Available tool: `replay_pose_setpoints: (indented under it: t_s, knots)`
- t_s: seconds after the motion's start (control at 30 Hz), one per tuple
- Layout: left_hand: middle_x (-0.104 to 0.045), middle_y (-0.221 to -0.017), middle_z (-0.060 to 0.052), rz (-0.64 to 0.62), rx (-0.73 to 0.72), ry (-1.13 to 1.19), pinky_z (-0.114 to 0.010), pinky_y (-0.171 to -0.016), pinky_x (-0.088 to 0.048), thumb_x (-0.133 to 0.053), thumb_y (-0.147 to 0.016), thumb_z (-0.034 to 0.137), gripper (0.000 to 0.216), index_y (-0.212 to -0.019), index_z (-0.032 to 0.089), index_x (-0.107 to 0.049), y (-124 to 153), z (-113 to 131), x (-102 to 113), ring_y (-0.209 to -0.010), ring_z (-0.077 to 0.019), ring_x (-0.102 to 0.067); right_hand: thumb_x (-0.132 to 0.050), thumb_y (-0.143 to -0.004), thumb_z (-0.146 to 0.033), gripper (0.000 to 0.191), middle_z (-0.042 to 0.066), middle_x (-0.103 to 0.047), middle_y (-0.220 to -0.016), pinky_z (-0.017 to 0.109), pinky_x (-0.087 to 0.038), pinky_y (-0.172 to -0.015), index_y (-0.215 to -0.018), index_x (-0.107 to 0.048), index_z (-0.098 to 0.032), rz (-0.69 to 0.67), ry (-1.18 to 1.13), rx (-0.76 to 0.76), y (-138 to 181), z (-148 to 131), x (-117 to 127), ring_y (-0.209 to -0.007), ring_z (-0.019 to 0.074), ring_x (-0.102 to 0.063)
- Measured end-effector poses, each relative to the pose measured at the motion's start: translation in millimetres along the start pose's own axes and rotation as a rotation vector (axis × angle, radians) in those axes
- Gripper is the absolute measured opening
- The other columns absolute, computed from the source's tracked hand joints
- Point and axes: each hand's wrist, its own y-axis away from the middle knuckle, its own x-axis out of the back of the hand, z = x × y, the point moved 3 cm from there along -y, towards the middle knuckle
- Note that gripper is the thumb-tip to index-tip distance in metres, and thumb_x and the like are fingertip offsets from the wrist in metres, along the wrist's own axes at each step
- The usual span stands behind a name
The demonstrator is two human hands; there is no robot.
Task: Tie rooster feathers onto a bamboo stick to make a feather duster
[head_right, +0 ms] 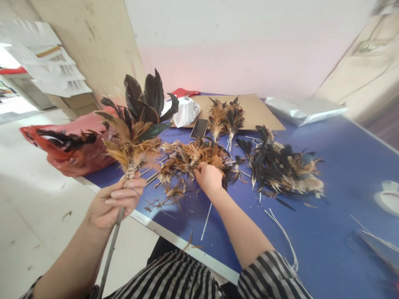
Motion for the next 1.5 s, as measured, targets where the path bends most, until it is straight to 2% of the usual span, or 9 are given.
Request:
replay_pose_setpoints:
  t_s: [0.23, 0.37, 0.47, 0.57, 0.7, 0.87, 1.03, 1.3, 1.5]
  knots:
    - [-0.047, -0.071, -0.005, 0.088, 0.032, 0.011, -0.005, -0.033, -0.038, -0.022, -0.09, 0.01, 0.031, -0.09, 0.008, -0.053, -4, -7, -8, -0.043, -0.0012, -0.047, -0.055, -0.073, -0.027, 0.016, 0.012, -0.067, -0.08, 0.034, -0.042, -0.074, -0.075, -0.067, -0.016, -0.044, -0.264, 0.068, -1, -16, -17, -0.085, 0.025, -0.061]
    - [-0.048, -0.072, -0.005, 0.09, 0.027, -0.005, -0.005, -0.034, -0.039, -0.023, -0.089, 0.008, 0.032, -0.097, 0.008, -0.053, -14, -10, -13, -0.045, -0.0019, -0.047, -0.056, -0.072, -0.03, 0.018, 0.004, -0.063, -0.064, 0.026, -0.043, -0.059, -0.071, -0.065, -0.015, -0.109, -0.501, 0.039, -2, -1, -10, -0.065, 0.0169, -0.059]
    - [-0.05, -0.073, -0.005, 0.092, 0.063, -0.044, -0.006, -0.036, -0.04, -0.025, -0.089, 0.007, 0.031, -0.102, 0.008, -0.053, -32, -17, -13, -0.048, -0.0022, -0.048, -0.059, -0.072, -0.04, 0.025, -0.002, -0.055, -0.052, 0.021, -0.038, -0.043, -0.076, -0.063, -0.015, -0.249, -0.951, -0.073, 6, 21, 3, -0.046, 0.0104, -0.05]
    - [-0.052, -0.075, -0.006, 0.064, 0.134, -0.116, -0.006, -0.039, -0.042, -0.031, -0.088, 0.006, 0.026, -0.101, 0.007, -0.054, -57, -30, -13, -0.051, -0.0023, -0.049, -0.074, -0.059, -0.032, 0.025, -0.003, -0.055, -0.056, 0.018, -0.039, -0.041, -0.072, -0.06, -0.015, -0.367, -1.552, -0.269, 21, 45, 20, -0.046, 0.0073, -0.049]
    - [-0.055, -0.075, -0.005, 0.034, 0.226, -0.234, -0.007, -0.043, -0.044, -0.041, -0.085, 0.005, 0.018, -0.093, 0.006, -0.057, -98, -57, -20, -0.055, -0.0026, -0.053, -0.077, -0.056, -0.022, 0.026, -0.002, -0.061, -0.063, 0.015, -0.041, -0.043, -0.072, -0.058, -0.016, -0.269, -1.813, -0.378, 45, 73, 42, -0.048, 0.0052, -0.051]
    - [-0.061, -0.071, -0.006, 0.044, 0.241, -0.468, -0.013, -0.043, -0.048, -0.05, -0.081, 0.006, 0.01, -0.082, 0.007, -0.06, -142, -102, -32, -0.057, -0.008, -0.06, -0.073, -0.061, -0.026, 0.023, 0.0, -0.062, -0.073, 0.018, -0.042, -0.044, -0.076, -0.058, -0.018, -0.028, -1.895, -0.425, 66, 94, 57, -0.055, 0.0083, -0.053]
    - [-0.066, -0.075, -0.007, -0.037, 0.288, -0.607, -0.017, -0.045, -0.051, -0.056, -0.077, 0.008, 0.007, -0.08, 0.009, -0.062, -160, -140, -34, -0.061, -0.0125, -0.065, -0.074, -0.06, -0.026, 0.022, -0.002, -0.055, -0.066, 0.018, -0.038, -0.045, -0.072, -0.058, -0.017, 0.102, -1.951, -0.386, 72, 98, 61, -0.054, 0.007, -0.047]
    - [-0.064, -0.068, -0.005, -0.047, 0.257, -0.698, -0.017, -0.045, -0.051, -0.063, -0.073, 0.012, 0.009, -0.082, 0.01, -0.064, -164, -151, -28, -0.055, -0.0102, -0.06, -0.072, -0.062, -0.032, 0.021, -0.002, -0.057, -0.058, 0.019, -0.031, -0.046, -0.064, -0.059, -0.016, 0.153, -1.781, -0.352, 73, 101, 50, -0.05, 0.006, -0.043]
    - [-0.063, -0.068, -0.003, -0.023, 0.218, -0.744, -0.018, -0.045, -0.051, -0.067, -0.07, 0.014, 0.014, -0.083, 0.011, -0.065, -159, -151, -25, -0.057, -0.0102, -0.06, -0.069, -0.064, -0.03, 0.016, 0.001, -0.062, -0.061, 0.021, -0.038, -0.053, -0.063, -0.063, -0.015, 0.199, -1.513, -0.288, 74, 97, 56, -0.057, 0.0102, -0.052]
